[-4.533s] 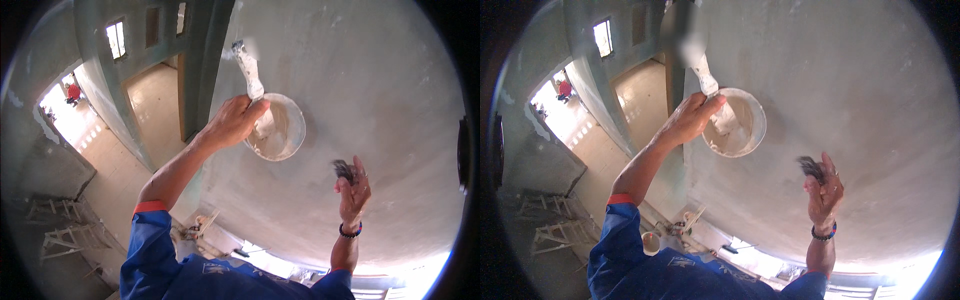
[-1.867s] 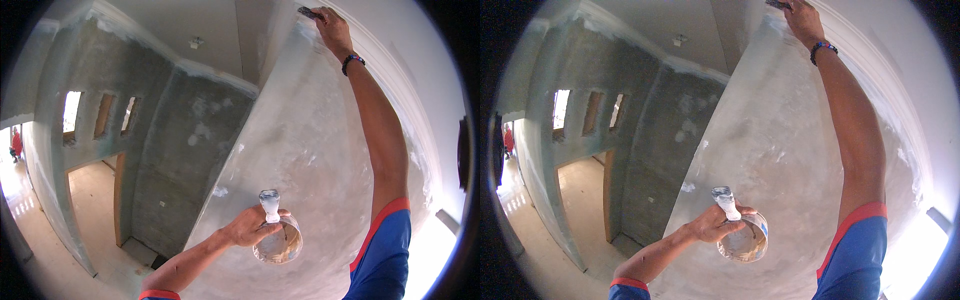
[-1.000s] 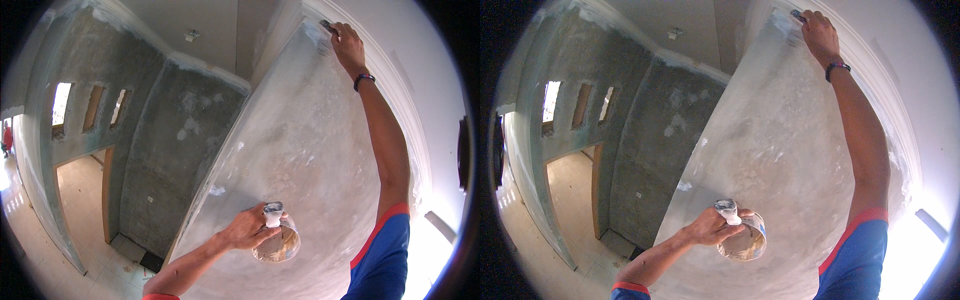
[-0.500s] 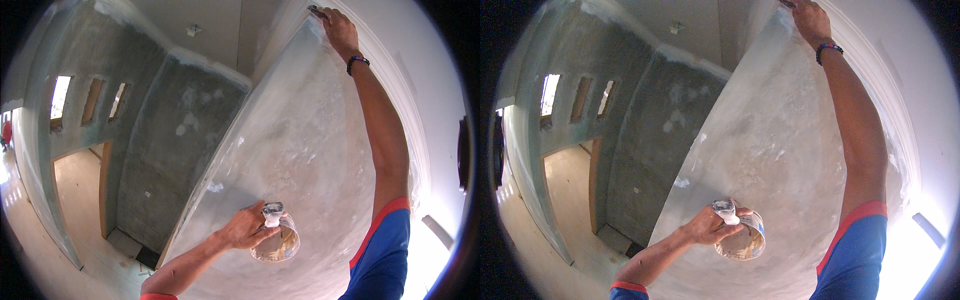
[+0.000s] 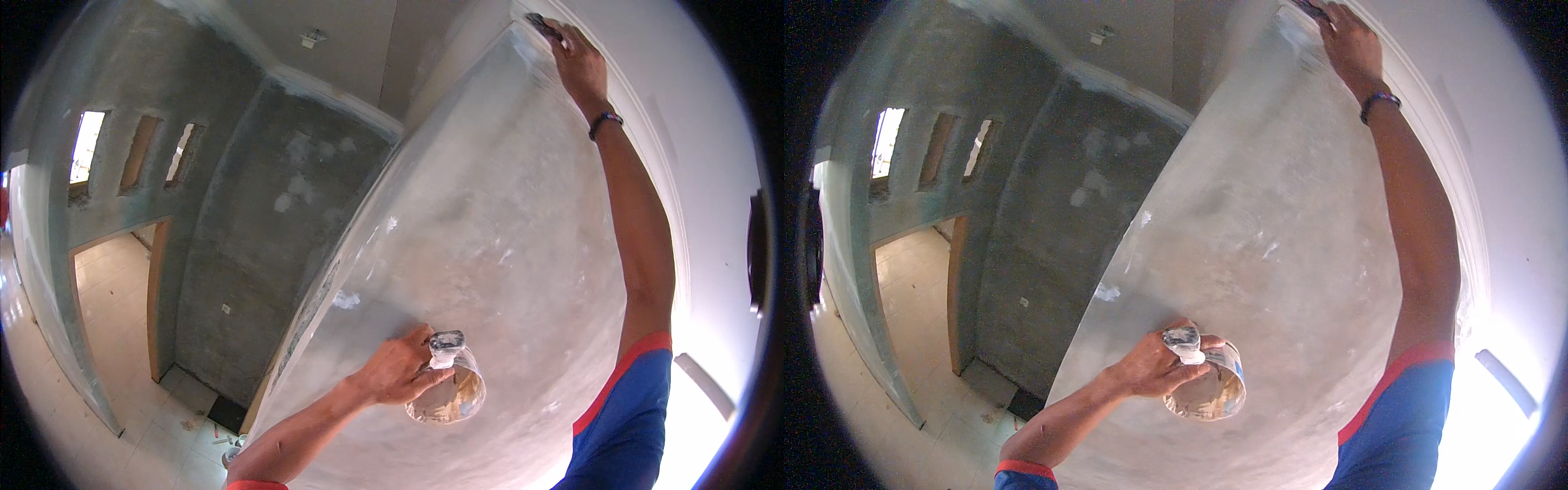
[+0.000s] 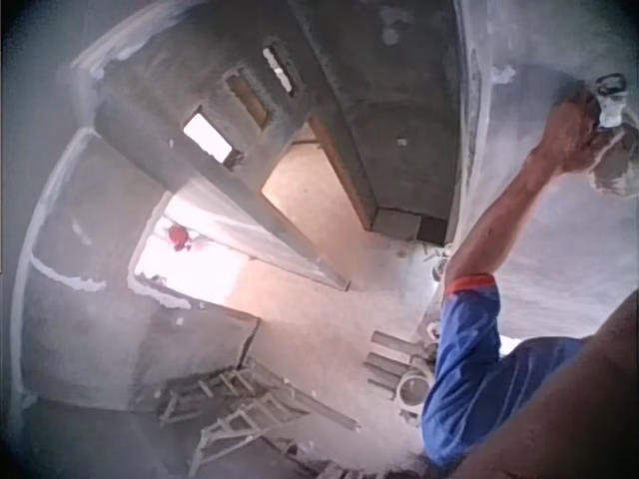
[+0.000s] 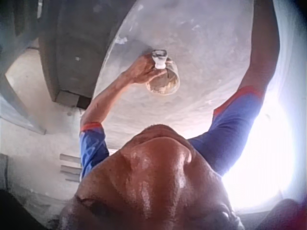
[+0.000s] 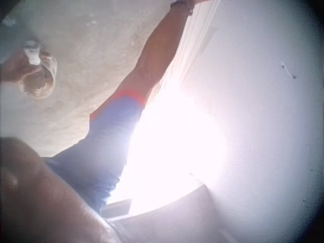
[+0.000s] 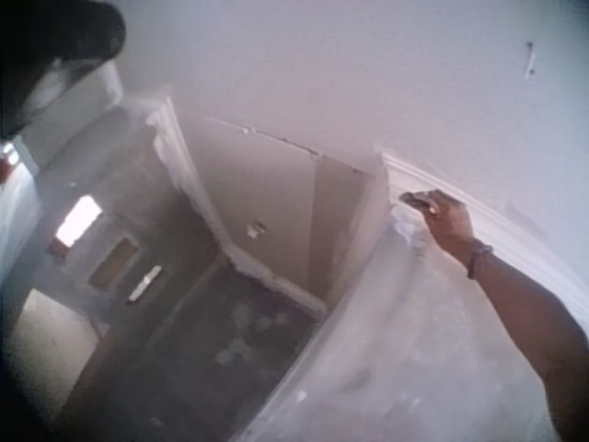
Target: The person applies putty to the junction of a wall and ceiling using a putty knife while holding a bucket.
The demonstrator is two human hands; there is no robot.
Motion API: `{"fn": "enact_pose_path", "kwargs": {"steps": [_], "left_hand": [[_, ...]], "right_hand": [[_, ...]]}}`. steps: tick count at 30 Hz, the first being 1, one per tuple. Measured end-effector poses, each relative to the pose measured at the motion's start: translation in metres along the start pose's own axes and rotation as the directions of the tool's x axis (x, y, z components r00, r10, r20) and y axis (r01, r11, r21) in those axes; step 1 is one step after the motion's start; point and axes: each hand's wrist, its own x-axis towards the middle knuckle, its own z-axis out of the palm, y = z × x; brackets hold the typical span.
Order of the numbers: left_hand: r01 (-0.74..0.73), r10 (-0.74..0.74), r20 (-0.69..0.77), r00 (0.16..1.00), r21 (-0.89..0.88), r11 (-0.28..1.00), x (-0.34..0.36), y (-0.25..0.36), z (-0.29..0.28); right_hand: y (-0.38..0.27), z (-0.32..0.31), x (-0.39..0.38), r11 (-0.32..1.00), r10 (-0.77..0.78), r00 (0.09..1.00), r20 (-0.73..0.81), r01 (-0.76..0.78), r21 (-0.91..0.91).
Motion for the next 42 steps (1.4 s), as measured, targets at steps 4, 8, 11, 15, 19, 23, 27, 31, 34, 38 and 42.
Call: {"fn": "enact_pose_path", "kwargs": {"steps": [4,8,11,15,19,23,27,31,34,38,42], "left_hand": [[0.014,-0.014,-0.010,1.000,0.004,1.000,-0.002,-0.002,0.002],[0.027,-0.028,-0.021,0.999,-0.040,0.999,-0.001,0.006,-0.003],[0.027,-0.028,-0.036,0.999,-0.031,0.999,-0.002,0.006,-0.001],[0.027,-0.027,-0.033,0.999,-0.016,1.000,-0.001,0.007,-0.003],[0.018,-0.019,-0.058,0.998,-0.016,1.000,-0.002,0.008,-0.005],[0.000,-0.002,-0.058,0.998,-0.027,1.000,-0.003,0.003,-0.003],[-0.001,-0.003,-0.083,0.997,-0.045,0.999,-0.003,0.006,-0.003],[-0.006,0.005,-0.091,0.996,-0.011,1.000,-0.004,0.003,0.001],[0.034,-0.036,-0.065,0.997,-0.026,0.999,-0.005,0.010,-0.006],[0.076,-0.076,0.012,0.997,-0.020,0.997,-0.006,0.008,-0.008],[0.079,-0.079,0.010,0.997,-0.016,0.997,-0.006,0.007,-0.006]], "right_hand": [[-0.023,0.013,0.020,1.000,-0.001,0.998,0.064,0.003,-0.020],[-0.017,0.017,0.013,0.985,0.140,0.983,0.117,-0.127,-0.114],[-0.010,0.001,-0.002,0.989,0.067,0.993,0.099,-0.053,-0.141],[-0.002,-0.022,-0.032,0.994,0.087,0.994,0.068,-0.082,-0.074],[-0.022,-0.032,-0.046,0.974,0.191,0.980,0.052,-0.196,0.116],[-0.030,-0.012,-0.031,0.990,0.041,0.999,-0.017,-0.038,0.133],[-0.036,0.008,-0.013,0.997,-0.058,0.996,-0.070,0.054,-0.059],[-0.044,0.017,-0.001,0.992,-0.068,0.997,-0.032,0.064,-0.108],[-0.046,0.022,0.007,0.986,-0.124,0.992,-0.016,0.121,-0.116],[-0.046,0.020,0.012,0.960,-0.162,0.985,0.053,0.170,-0.222],[-0.045,0.013,0.012,0.943,-0.149,0.982,0.113,0.176,-0.283]]}}
